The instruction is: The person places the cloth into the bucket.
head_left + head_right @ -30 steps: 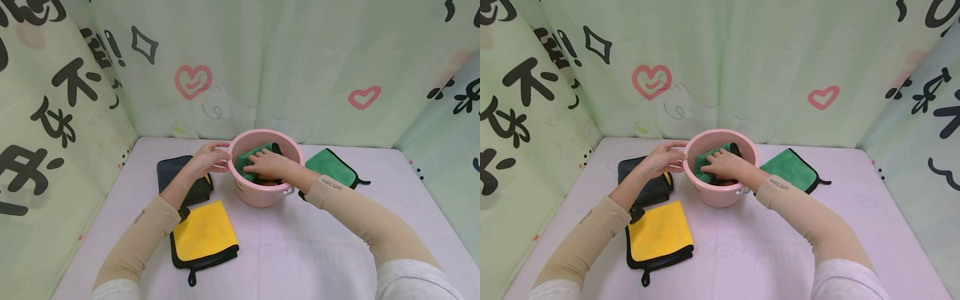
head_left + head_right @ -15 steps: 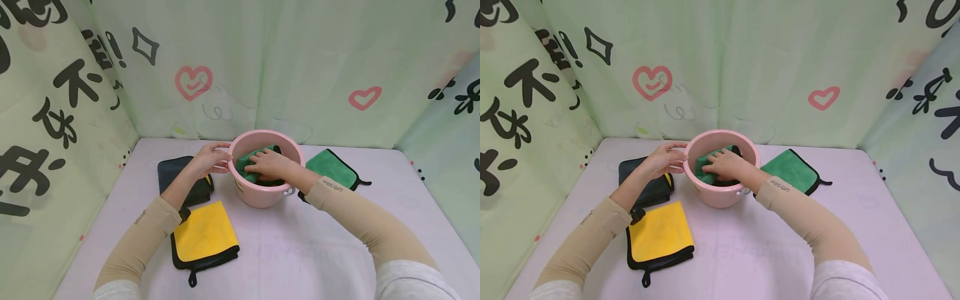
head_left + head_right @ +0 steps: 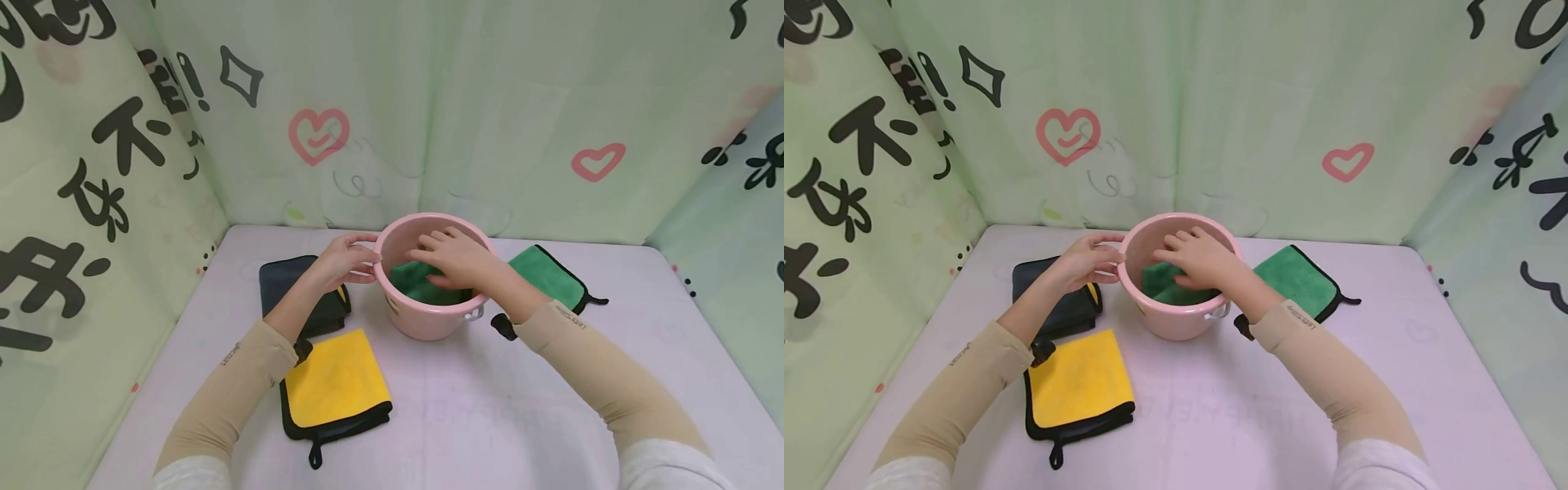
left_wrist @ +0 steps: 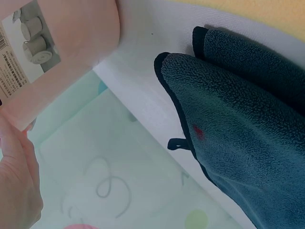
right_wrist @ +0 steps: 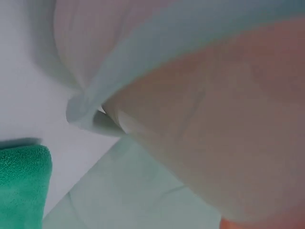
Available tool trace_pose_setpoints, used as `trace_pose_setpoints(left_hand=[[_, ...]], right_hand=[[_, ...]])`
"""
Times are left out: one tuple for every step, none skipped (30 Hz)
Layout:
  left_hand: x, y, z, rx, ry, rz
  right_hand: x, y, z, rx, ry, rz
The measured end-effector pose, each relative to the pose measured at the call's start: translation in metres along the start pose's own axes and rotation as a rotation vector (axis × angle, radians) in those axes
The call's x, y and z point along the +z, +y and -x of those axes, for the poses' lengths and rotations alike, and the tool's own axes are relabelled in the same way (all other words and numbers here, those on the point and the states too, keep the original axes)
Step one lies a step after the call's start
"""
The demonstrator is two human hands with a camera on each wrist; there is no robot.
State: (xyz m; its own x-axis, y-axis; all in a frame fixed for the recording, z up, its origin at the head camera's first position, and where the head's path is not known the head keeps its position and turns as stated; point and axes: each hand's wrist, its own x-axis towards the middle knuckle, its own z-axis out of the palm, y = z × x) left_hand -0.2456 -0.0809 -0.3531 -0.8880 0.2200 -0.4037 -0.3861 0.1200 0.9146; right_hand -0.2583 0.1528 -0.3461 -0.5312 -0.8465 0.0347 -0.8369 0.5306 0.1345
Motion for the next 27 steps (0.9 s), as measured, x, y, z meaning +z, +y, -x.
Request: trace_pose_setpoints(left_hand=[[0.0, 0.0, 0.0, 0.003, -0.002, -0.001], [0.0, 0.0, 0.0, 0.007, -0.005, 0.0], [0.0, -0.001, -0.001, 0.009, -0.007, 0.003], [0.0, -0.001, -0.001, 0.011, -0.009, 0.006], [0.0, -0.001, -0.001, 0.013, -0.012, 0.008], [-0.001, -0.001, -0.001, 0.013, -0.013, 0.008], [-0.001, -0.001, -0.001, 0.013, -0.014, 0.009], [-0.001, -0.001, -0.002, 0.012, -0.014, 0.009], [-0.001, -0.001, -0.002, 0.012, -0.013, 0.008], [-0.001, -0.001, -0.002, 0.012, -0.014, 0.006], [-0.001, -0.001, -0.002, 0.012, -0.013, 0.005], [-0.001, -0.001, -0.001, 0.013, -0.013, 0.003], [-0.001, -0.001, -0.001, 0.013, -0.013, 0.004], [-0.001, -0.001, -0.001, 0.013, -0.014, 0.004], [-0.001, -0.001, -0.001, 0.012, -0.014, 0.005], [-0.001, -0.001, -0.001, 0.011, -0.014, 0.007], [-0.001, -0.001, -0.001, 0.009, -0.015, 0.008], [0.0, 0.0, -0.001, 0.008, -0.015, 0.009], [0.0, 0.0, -0.001, 0.006, -0.014, 0.009], [0.0, 0.0, 0.0, 0.004, -0.013, 0.01], [0.0, 0.0, 0.0, 0.003, -0.011, 0.01], [0.0, 0.0, 0.0, 0.002, -0.011, 0.009], [0.0, 0.0, 0.0, 0.001, -0.01, 0.01], [0.0, 0.0, 0.0, 0.0, -0.008, 0.01], [0.0, 0.0, 0.0, -0.001, -0.007, 0.011], [0.0, 0.0, 0.001, 0.001, -0.008, 0.011], [0.0, 0.0, 0.001, 0.002, -0.008, 0.011]], right_hand=[[-0.003, 0.001, 0.003, 0.018, 0.032, -0.023], [-0.005, 0.003, 0.007, 0.036, 0.062, -0.044], [-0.008, 0.005, 0.011, 0.056, 0.09, -0.06], [-0.011, 0.007, 0.016, 0.077, 0.119, -0.074], [-0.013, 0.01, 0.021, 0.102, 0.144, -0.084], [-0.016, 0.012, 0.026, 0.131, 0.17, -0.089], [-0.018, 0.014, 0.031, 0.161, 0.193, -0.088], [-0.02, 0.017, 0.037, 0.196, 0.215, -0.083], [-0.021, 0.02, 0.042, 0.232, 0.238, -0.077], [-0.022, 0.023, 0.048, 0.269, 0.264, -0.07], [-0.023, 0.026, 0.054, 0.31, 0.283, -0.068], [-0.022, 0.029, 0.06, 0.351, 0.3, -0.069], [-0.022, 0.033, 0.066, 0.39, 0.314, -0.07], [-0.021, 0.037, 0.072, 0.428, 0.327, -0.072], [-0.02, 0.04, 0.078, 0.464, 0.336, -0.076], [-0.019, 0.043, 0.084, 0.502, 0.337, -0.079], [-0.017, 0.046, 0.09, 0.54, 0.329, -0.083], [-0.015, 0.049, 0.096, 0.572, 0.322, -0.084], [-0.013, 0.051, 0.101, 0.601, 0.312, -0.086], [-0.011, 0.052, 0.107, 0.625, 0.298, -0.09], [-0.009, 0.054, 0.112, 0.649, 0.282, -0.095], [-0.006, 0.055, 0.117, 0.669, 0.266, -0.099], [-0.002, 0.056, 0.122, 0.687, 0.248, -0.103], [0.001, 0.057, 0.127, 0.703, 0.228, -0.11], [0.005, 0.057, 0.132, 0.718, 0.209, -0.118], [0.01, 0.058, 0.137, 0.731, 0.189, -0.12], [0.014, 0.058, 0.141, 0.743, 0.171, -0.125]])
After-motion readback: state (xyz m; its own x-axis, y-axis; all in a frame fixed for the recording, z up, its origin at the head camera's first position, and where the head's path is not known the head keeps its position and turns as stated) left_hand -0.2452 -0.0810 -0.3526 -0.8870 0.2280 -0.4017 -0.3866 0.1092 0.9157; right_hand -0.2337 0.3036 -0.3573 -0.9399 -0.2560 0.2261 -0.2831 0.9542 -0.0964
